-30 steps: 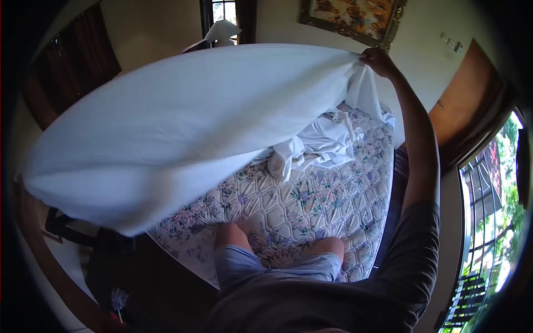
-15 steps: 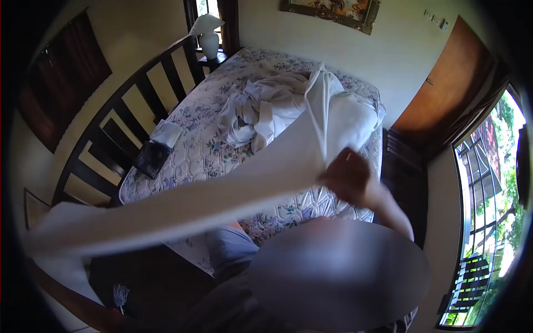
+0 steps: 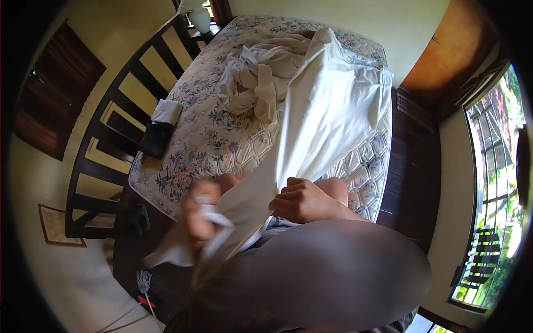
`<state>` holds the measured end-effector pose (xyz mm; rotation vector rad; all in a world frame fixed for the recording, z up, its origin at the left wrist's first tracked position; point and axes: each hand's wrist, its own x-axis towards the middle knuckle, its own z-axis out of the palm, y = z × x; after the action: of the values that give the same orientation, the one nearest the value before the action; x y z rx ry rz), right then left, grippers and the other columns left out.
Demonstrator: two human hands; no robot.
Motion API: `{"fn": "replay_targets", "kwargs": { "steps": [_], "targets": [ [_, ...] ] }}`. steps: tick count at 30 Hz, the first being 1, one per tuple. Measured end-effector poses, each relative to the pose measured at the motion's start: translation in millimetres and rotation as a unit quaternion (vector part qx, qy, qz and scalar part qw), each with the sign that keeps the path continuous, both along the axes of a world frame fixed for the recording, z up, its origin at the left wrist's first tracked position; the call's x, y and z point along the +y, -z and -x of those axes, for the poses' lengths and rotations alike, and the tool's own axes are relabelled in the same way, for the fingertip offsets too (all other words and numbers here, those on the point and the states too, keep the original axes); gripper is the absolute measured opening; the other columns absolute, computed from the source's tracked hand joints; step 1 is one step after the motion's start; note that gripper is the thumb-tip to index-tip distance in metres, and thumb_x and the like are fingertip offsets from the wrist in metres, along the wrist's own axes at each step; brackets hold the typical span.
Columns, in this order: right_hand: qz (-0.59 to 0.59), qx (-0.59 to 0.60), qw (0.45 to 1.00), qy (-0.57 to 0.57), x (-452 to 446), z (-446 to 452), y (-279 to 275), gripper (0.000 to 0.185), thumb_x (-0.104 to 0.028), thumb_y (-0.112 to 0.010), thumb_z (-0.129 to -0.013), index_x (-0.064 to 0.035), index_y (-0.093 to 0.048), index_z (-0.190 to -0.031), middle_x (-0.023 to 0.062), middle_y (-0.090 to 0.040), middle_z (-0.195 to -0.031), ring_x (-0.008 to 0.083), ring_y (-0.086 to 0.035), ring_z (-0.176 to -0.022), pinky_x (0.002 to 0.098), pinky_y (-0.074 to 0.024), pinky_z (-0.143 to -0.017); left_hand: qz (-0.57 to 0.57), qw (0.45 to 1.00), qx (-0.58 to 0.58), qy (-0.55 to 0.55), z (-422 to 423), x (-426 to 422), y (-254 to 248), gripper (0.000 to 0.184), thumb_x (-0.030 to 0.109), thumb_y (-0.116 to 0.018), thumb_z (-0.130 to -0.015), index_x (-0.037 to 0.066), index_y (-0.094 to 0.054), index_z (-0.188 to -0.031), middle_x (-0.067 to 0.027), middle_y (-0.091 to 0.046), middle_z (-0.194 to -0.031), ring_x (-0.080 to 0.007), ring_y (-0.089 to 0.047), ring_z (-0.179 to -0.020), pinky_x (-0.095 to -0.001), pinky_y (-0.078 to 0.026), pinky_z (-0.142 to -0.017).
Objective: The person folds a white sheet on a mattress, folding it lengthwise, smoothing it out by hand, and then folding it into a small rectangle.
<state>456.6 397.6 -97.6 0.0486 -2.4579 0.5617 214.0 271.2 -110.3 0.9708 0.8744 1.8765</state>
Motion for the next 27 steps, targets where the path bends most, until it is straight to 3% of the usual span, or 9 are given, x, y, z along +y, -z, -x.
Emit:
{"fn": "replay_targets", "kwargs": {
  "steps": [2, 3, 6, 10, 16, 21, 23, 25, 27],
  "targets": [
    [-0.002, -0.007, 0.999, 0.042, -1.4, -2.7, 4.1, 0.014, -0.017, -0.069, -0.079, -0.0086, -0.059, -0.083, 0.0009, -0.057, -0.066, 0.0199, -0.058, -0.058, 0.0345, -0.0426, -0.058, 0.040, 0.941, 0.335, 0.035, -34.4, 24.8, -1.4, 0.037, 0.034, -0.076, -0.080, 0.003, -0.058, -0.087, -0.0037, -0.048, -0.071, -0.0153, -0.046, -0.060, -0.0343, -0.039, -0.057],
    [-0.003, -0.011, 0.998, 0.054, -0.4, -5.3, 5.5, 0.014, -0.017, -0.068, -0.078, -0.0083, -0.060, -0.084, 0.0009, -0.057, -0.066, 0.0198, -0.057, -0.058, 0.0343, -0.0423, -0.058, 0.069, 0.858, 0.507, 0.049, -51.5, 29.9, -32.5, 0.037, 0.031, -0.080, -0.076, 0.002, -0.061, -0.090, -0.0062, -0.053, -0.068, -0.0180, -0.050, -0.058, -0.0364, -0.042, -0.059],
    [0.000, -0.009, 0.997, 0.079, 0.1, -14.8, 13.5, 0.018, -0.020, -0.066, -0.076, -0.0063, -0.064, -0.088, 0.0006, -0.056, -0.065, 0.0192, -0.056, -0.056, 0.0336, -0.0406, -0.057, 0.121, 0.846, 0.511, 0.094, -66.3, 33.9, -24.5, 0.037, 0.024, -0.082, -0.073, 0.001, -0.066, -0.097, -0.0129, -0.062, -0.068, -0.0272, -0.061, -0.061, -0.0401, -0.047, -0.066],
    [-0.018, -0.029, 0.994, 0.099, 0.4, -18.4, 10.2, 0.020, -0.019, -0.065, -0.078, -0.0051, -0.066, -0.092, 0.0003, -0.055, -0.065, 0.0187, -0.055, -0.056, 0.0333, -0.0395, -0.056, 0.070, 0.778, 0.621, 0.066, -69.0, 30.3, -37.3, 0.026, 0.011, -0.075, -0.076, 0.000, -0.066, -0.099, -0.0172, -0.066, -0.077, -0.0367, -0.065, -0.073, -0.0451, -0.050, -0.073],
    [-0.006, 0.026, 0.995, 0.094, -0.8, -5.6, 15.3, 0.021, -0.015, -0.060, -0.083, -0.0057, -0.063, -0.102, 0.0017, -0.055, -0.069, 0.0185, -0.057, -0.062, 0.0331, -0.0421, -0.063, 0.131, 0.750, 0.634, 0.132, -55.9, 25.3, -50.7, 0.023, -0.001, -0.062, -0.079, -0.001, -0.065, -0.102, -0.0211, -0.064, -0.083, -0.0404, -0.063, -0.083, -0.0489, -0.048, -0.077],
    [-0.075, 0.055, 0.985, 0.146, 9.4, -0.6, 36.9, 0.022, -0.015, -0.061, -0.087, -0.0080, -0.063, -0.107, 0.0013, -0.059, -0.077, 0.0166, -0.062, -0.072, 0.0329, -0.0459, -0.072, 0.116, 0.781, 0.602, 0.114, -23.0, 6.7, -61.5, 0.012, -0.003, -0.061, -0.079, -0.003, -0.059, -0.090, -0.0214, -0.058, -0.076, -0.0417, -0.060, -0.075, -0.0477, -0.046, -0.070],
    [-0.064, -0.006, 0.982, 0.176, 30.6, -13.4, 52.1, 0.017, -0.011, -0.066, -0.089, -0.0094, -0.070, -0.105, 0.0026, -0.072, -0.094, 0.0130, -0.069, -0.084, 0.0330, -0.0474, -0.078, 0.154, 0.772, 0.605, 0.119, -1.4, -7.4, -71.1, 0.011, 0.000, -0.064, -0.079, -0.002, -0.059, -0.088, -0.0203, -0.058, -0.076, -0.0412, -0.061, -0.077, -0.0478, -0.046, -0.070],
    [-0.115, 0.011, 0.969, 0.217, 59.4, -27.1, 74.4, 0.013, -0.009, -0.068, -0.087, -0.0110, -0.072, -0.099, 0.0027, -0.075, -0.096, 0.0123, -0.071, -0.086, 0.0326, -0.0481, -0.081, 0.175, 0.777, 0.597, 0.100, 16.2, -21.0, -79.5, 0.019, -0.002, -0.060, -0.081, -0.004, -0.064, -0.099, -0.0209, -0.060, -0.077, -0.0405, -0.060, -0.073, -0.0456, -0.046, -0.066],
    [-0.082, -0.007, 0.962, 0.259, 88.7, -43.6, 102.8, 0.012, -0.006, -0.072, -0.085, -0.0124, -0.073, -0.095, 0.0017, -0.076, -0.095, 0.0116, -0.072, -0.087, 0.0330, -0.0491, -0.081, 0.189, 0.791, 0.578, 0.074, 27.8, -33.4, -89.8, 0.027, -0.002, -0.059, -0.082, -0.004, -0.066, -0.107, -0.0209, -0.061, -0.078, -0.0390, -0.061, -0.071, -0.0438, -0.046, -0.063]
  ]
}}
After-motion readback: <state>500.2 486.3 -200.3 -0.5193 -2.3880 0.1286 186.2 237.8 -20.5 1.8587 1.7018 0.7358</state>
